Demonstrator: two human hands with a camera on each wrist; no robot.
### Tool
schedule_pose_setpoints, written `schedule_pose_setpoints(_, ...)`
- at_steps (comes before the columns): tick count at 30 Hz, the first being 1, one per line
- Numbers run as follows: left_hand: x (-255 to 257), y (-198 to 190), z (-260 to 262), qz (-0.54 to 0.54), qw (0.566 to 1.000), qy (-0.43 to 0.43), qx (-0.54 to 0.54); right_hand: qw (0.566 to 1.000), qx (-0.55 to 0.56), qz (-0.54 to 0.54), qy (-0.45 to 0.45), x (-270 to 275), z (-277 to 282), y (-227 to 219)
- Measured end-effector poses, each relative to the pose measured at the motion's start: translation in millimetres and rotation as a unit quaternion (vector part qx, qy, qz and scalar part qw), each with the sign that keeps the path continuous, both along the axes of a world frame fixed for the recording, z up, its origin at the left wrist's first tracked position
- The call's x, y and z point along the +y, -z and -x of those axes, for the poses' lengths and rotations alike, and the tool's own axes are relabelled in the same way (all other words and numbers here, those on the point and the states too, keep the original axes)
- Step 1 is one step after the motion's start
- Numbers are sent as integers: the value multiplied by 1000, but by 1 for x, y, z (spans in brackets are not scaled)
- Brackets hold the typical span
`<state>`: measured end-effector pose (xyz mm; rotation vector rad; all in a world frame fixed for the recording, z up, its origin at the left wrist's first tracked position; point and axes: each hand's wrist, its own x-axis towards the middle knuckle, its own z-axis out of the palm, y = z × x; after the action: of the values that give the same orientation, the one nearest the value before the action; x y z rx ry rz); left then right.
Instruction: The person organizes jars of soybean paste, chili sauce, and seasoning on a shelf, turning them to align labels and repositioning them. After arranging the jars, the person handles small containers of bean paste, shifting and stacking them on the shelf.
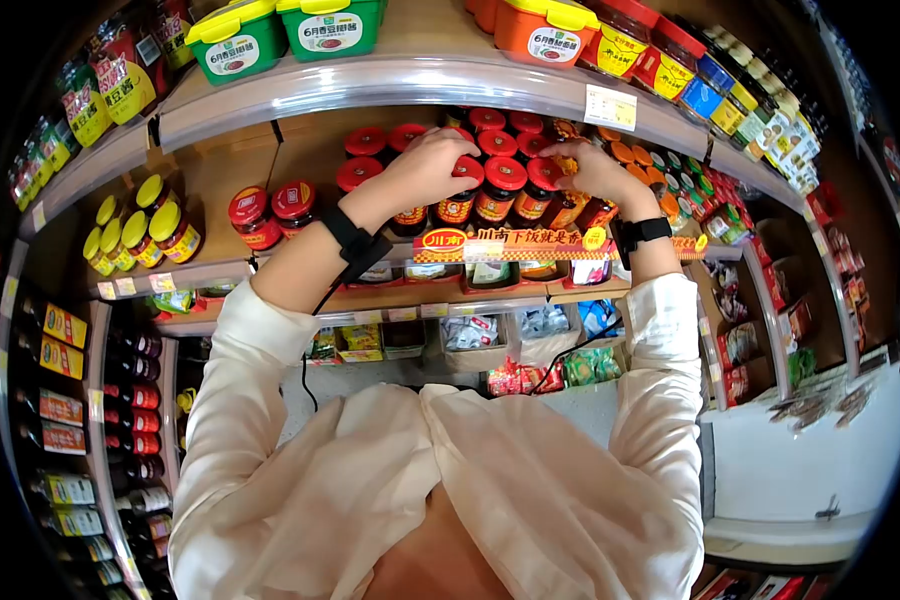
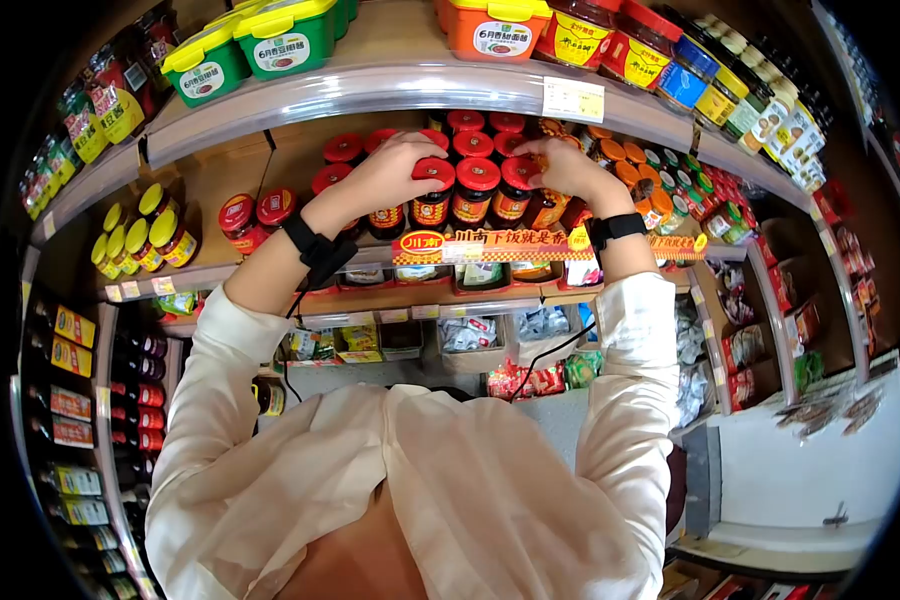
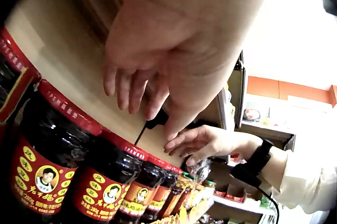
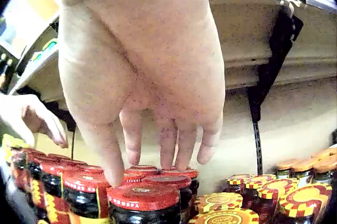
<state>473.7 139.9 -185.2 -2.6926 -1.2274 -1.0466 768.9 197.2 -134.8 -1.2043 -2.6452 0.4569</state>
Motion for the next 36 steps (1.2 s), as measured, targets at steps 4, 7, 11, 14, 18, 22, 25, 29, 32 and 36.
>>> schedule_pose_setpoints(4, 17, 1, -23, 38, 996, -46, 59, 997, -72, 5, -22, 13, -1, 5)
schedule_pose_setpoints(7, 24, 3, -39, 92, 983, -112, 111, 997, -54, 1, -57, 23, 0, 12)
schedule_pose_setpoints(11, 25, 3, -53, 139, 971, -151, 121, 993, -91, -26, -76, 30, 4, 13)
schedule_pose_setpoints(14, 25, 2, -60, 164, 966, -154, 131, 991, -82, -44, -98, 36, 2, 20)
schedule_pose_setpoints(18, 22, 4, -68, 123, 965, -176, 149, 991, -68, -51, -106, 35, 2, 18)
schedule_pose_setpoints(22, 17, 3, -74, 113, 958, -199, 171, 989, -57, -61, -122, 38, 0, 20)
schedule_pose_setpoints(25, 11, 5, -82, 95, 949, -237, 184, 988, -68, -63, -125, 37, 0, 20)
schedule_pose_setpoints(29, 7, 7, -91, 83, 933, -284, 205, 989, -62, -61, -122, 37, -1, 20)
schedule_pose_setpoints(32, 10, 14, -90, 71, 936, -285, 193, 988, -56, -66, -126, 39, -2, 23)
schedule_pose_setpoints(36, 11, 19, -90, 61, 936, -289, 193, 990, -38, -64, -117, 37, -3, 26)
